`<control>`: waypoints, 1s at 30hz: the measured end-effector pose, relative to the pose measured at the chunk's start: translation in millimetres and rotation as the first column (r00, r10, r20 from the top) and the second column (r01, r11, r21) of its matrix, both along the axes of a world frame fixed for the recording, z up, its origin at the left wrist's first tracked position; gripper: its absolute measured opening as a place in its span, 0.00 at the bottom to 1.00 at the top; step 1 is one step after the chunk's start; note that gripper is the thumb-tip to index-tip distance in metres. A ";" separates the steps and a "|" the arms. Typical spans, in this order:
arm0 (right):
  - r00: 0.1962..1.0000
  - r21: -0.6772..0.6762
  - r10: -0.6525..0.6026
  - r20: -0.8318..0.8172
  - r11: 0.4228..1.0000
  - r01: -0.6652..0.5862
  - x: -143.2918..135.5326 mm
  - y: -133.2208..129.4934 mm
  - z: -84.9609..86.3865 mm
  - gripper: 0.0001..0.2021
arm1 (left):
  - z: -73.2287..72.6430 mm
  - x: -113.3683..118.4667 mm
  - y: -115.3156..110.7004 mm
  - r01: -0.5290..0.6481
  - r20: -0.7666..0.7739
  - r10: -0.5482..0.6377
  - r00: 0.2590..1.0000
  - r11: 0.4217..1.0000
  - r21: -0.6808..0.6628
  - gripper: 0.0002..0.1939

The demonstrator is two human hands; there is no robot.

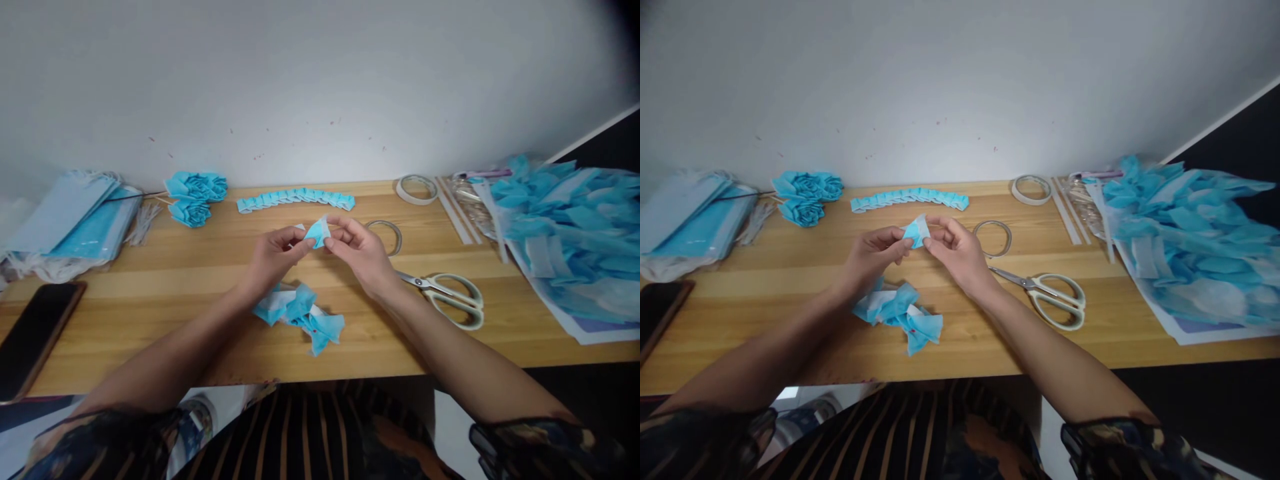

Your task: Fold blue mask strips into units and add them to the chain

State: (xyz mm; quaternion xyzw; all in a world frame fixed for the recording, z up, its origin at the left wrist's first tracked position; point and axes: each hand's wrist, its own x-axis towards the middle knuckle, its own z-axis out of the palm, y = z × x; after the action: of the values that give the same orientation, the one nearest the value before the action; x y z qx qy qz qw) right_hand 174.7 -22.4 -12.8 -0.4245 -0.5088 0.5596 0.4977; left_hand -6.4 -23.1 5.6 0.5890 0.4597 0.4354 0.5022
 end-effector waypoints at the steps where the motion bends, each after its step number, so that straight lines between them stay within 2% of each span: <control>1: 1.000 -0.001 0.005 0.016 1.000 -0.004 0.2 -0.1 0.0 0.22 | -0.3 0.0 0.1 0.003 -0.009 -0.003 1.000 1.000 0.015 0.16; 15: 0.993 0.031 0.055 0.108 0.998 -0.058 -1.2 -2.6 -0.3 0.21 | -2.8 0.5 0.4 0.004 -0.102 0.001 0.995 0.999 0.044 0.14; 22: 0.978 0.096 0.145 0.148 0.982 -0.161 6.6 -3.5 10.3 0.13 | -2.9 -2.2 2.4 0.084 -0.013 -0.086 0.996 0.993 -0.085 0.15; 27: 0.967 0.134 0.074 0.246 0.985 -0.109 8.5 -3.7 16.1 0.14 | -2.3 -1.4 1.7 0.191 -0.081 -0.202 0.976 0.973 -0.131 0.16; 30: 0.944 0.210 0.019 0.329 0.973 -0.093 8.3 -3.9 16.4 0.08 | -1.6 -0.7 0.6 0.218 -0.160 -0.234 0.959 0.969 -0.114 0.15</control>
State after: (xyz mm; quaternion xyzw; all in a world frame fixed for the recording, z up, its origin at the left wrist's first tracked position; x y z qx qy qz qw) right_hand 183.0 -26.2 3.6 -0.4373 -0.6552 0.4357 0.4354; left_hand -7.1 -22.5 4.0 0.6484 0.4513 0.3000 0.5347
